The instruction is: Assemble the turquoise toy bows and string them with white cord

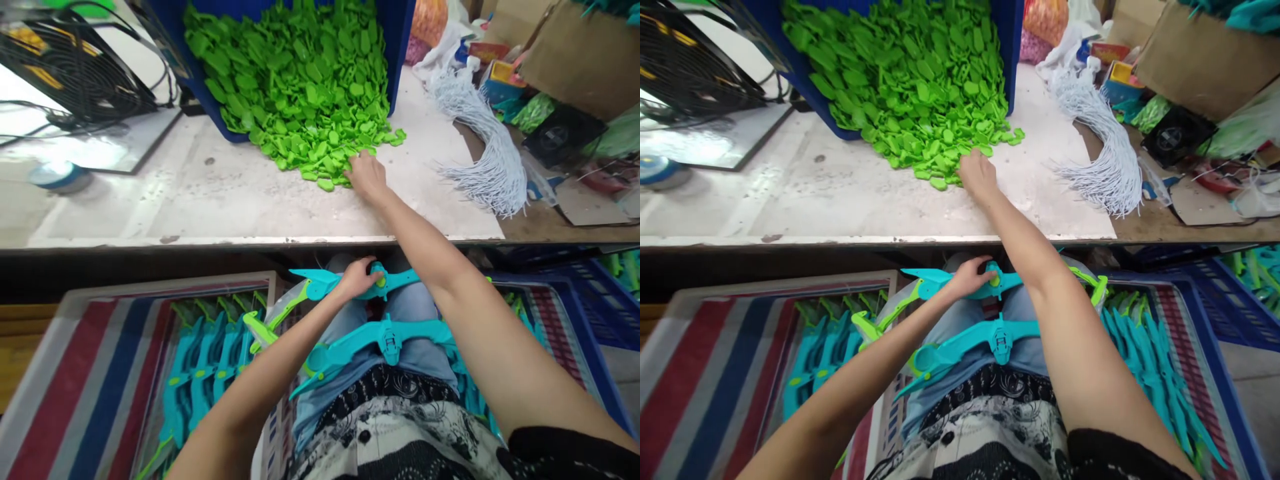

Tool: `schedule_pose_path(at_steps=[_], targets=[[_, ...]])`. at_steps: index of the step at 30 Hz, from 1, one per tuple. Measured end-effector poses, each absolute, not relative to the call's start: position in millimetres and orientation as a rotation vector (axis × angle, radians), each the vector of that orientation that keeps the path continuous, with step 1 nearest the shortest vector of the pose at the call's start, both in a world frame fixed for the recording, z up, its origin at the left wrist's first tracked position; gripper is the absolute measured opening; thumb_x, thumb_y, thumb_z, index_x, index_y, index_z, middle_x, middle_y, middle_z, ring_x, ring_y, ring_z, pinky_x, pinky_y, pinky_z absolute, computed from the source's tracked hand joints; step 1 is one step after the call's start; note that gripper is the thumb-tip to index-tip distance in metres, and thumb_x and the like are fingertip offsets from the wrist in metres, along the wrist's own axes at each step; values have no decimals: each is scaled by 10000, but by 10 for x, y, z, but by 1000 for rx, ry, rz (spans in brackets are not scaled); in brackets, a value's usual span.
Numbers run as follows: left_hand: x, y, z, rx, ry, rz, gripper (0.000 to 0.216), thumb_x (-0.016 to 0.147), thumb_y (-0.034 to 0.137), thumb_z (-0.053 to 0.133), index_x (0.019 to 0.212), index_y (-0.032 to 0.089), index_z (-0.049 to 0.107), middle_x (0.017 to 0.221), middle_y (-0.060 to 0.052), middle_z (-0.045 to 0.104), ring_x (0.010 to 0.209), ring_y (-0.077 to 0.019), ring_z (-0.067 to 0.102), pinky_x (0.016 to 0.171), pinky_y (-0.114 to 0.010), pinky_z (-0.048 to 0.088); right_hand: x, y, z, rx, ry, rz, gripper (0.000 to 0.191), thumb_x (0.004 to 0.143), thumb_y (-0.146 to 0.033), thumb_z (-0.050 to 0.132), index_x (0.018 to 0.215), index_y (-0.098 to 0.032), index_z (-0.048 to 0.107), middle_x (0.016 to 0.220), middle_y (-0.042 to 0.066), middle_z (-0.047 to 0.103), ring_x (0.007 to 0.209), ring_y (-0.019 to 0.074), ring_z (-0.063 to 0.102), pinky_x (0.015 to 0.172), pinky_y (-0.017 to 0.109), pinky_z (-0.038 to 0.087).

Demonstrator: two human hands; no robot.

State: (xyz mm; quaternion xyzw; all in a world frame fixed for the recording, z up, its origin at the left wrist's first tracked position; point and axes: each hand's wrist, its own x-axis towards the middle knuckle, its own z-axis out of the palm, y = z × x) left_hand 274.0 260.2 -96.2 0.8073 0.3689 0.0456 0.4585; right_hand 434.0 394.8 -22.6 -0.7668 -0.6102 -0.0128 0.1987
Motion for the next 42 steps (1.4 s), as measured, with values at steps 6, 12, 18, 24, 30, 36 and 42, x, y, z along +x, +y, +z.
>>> schedule_pose_path(at_steps=[6,12,18,24,30,36,42], targets=[[2324,2368,-750,2025,888,401,282,881,301,535,1076,156,679,1035,-106,699,925,-215,665,831,-329,532,4601,3744,-215,-2066,-1831,-129,343,950,-171,334,1008,-95,663,1152,169,604,1083,265,569,904,413,472],[2176,2013,-843,1845,713,-185,402,852,406,547,1140,152,663,1048,-106,739,945,-247,685,827,-321,514,4597,3104,-43,-1778,-1583,168,340,902,-243,427,1081,-132,693,955,66,686,954,198,645,892,363,508],[2293,1864,-985,1558,561,-311,327,792,457,601,890,166,713,904,-65,745,820,-216,669,714,-272,497,4189,1472,-125,-1568,-912,928,392,729,-461,699,996,-175,676,794,21,713,721,169,691,719,345,594],[2438,1845,-969,1441,665,-217,345,745,459,666,884,146,709,878,-67,724,782,-189,638,698,-270,482,3659,342,-517,-1578,-282,1182,498,585,-486,817,907,-191,577,754,6,702,647,174,706,613,310,603],[2484,1827,-944,1293,645,-250,434,674,546,728,801,134,677,704,-25,661,615,-153,594,596,-269,489,3292,202,-781,-1754,-239,991,422,631,-496,760,901,-191,650,637,-34,601,513,133,615,425,236,497],[2473,1795,-952,1266,675,-220,447,681,526,740,857,118,697,774,-46,680,648,-153,602,595,-265,510,3243,268,-892,-1837,-271,888,424,650,-513,730,898,-181,642,694,-2,669,516,132,616,473,246,502],[2448,1800,-1011,1304,686,-209,401,726,474,709,917,121,710,854,-72,709,659,-167,620,600,-277,512,3195,241,-893,-1857,-308,842,433,660,-553,726,858,-183,617,731,20,692,540,139,632,497,257,522]])
